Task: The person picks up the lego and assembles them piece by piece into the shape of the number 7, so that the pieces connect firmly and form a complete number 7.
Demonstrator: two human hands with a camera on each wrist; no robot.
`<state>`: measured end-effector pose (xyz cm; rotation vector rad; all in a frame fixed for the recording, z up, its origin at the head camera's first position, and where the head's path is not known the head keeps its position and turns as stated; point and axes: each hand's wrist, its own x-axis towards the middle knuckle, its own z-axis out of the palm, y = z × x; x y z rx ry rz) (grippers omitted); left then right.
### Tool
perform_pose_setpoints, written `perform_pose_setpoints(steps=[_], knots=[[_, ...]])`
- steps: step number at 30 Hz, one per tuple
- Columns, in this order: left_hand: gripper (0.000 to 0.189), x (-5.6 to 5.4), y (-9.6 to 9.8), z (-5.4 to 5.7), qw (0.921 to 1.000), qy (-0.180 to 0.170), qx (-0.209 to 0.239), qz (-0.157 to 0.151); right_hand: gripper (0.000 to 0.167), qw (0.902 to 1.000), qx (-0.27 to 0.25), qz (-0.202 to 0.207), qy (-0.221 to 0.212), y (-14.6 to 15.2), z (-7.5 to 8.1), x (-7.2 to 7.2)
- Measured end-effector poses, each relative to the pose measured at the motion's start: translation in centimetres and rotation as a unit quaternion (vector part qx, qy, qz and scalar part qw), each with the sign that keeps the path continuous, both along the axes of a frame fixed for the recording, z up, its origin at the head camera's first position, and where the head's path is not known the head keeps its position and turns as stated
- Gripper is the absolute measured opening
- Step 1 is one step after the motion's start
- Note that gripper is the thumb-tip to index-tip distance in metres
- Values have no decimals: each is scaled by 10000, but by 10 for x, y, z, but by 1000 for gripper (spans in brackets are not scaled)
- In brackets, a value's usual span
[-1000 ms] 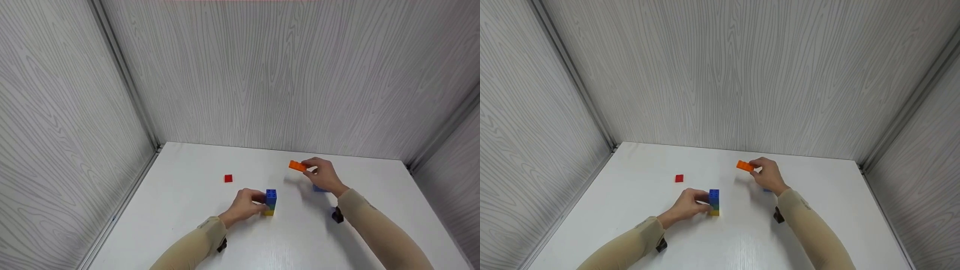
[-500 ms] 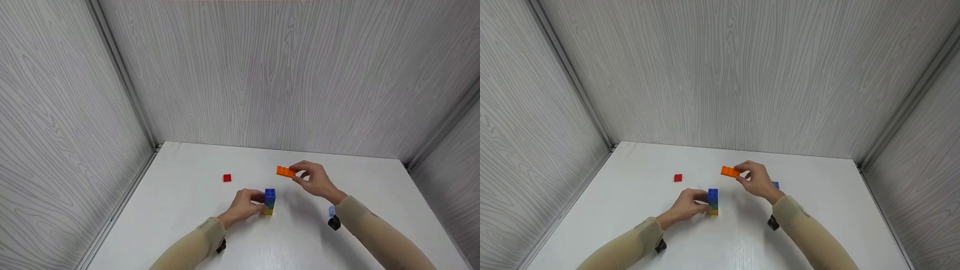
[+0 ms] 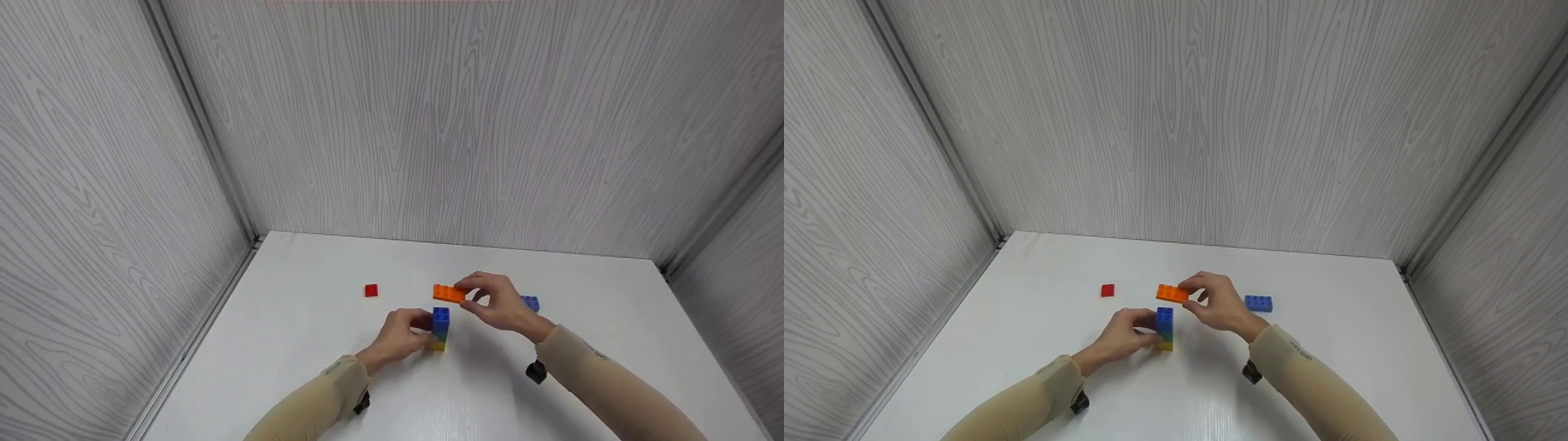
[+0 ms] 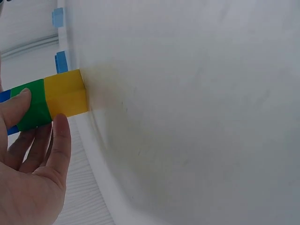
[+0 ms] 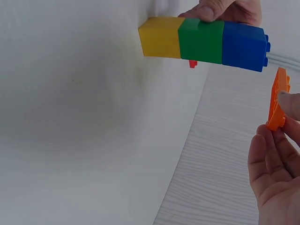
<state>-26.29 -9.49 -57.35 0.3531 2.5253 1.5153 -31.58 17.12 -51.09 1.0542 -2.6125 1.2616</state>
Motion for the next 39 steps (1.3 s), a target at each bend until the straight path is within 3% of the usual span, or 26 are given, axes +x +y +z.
perform_pose_setpoints(steps=[6, 11, 16, 23, 32, 39], knots=[[42, 3, -2, 1, 9998, 165, 51, -45, 30, 9996, 10, 286, 35, -12, 0, 6], [52, 4, -8, 3, 9987, 327, 399, 19, 30, 9991, 103, 407, 42, -19, 0, 12], [56, 4, -14, 11, 9945, 691, 776, 126, 30, 9986, 123, 502, 84, -23, -1, 16], [52, 4, -17, 18, 9895, 1196, 798, 128, 29, 9981, 192, 589, 50, -27, -2, 18], [40, 3, -15, 18, 9875, 1369, 774, 113, 29, 9989, -17, 448, -106, -24, -6, 21], [33, 5, -15, 18, 9875, 1336, 806, 207, 28, 9987, -328, 235, -302, -28, -19, 26]])
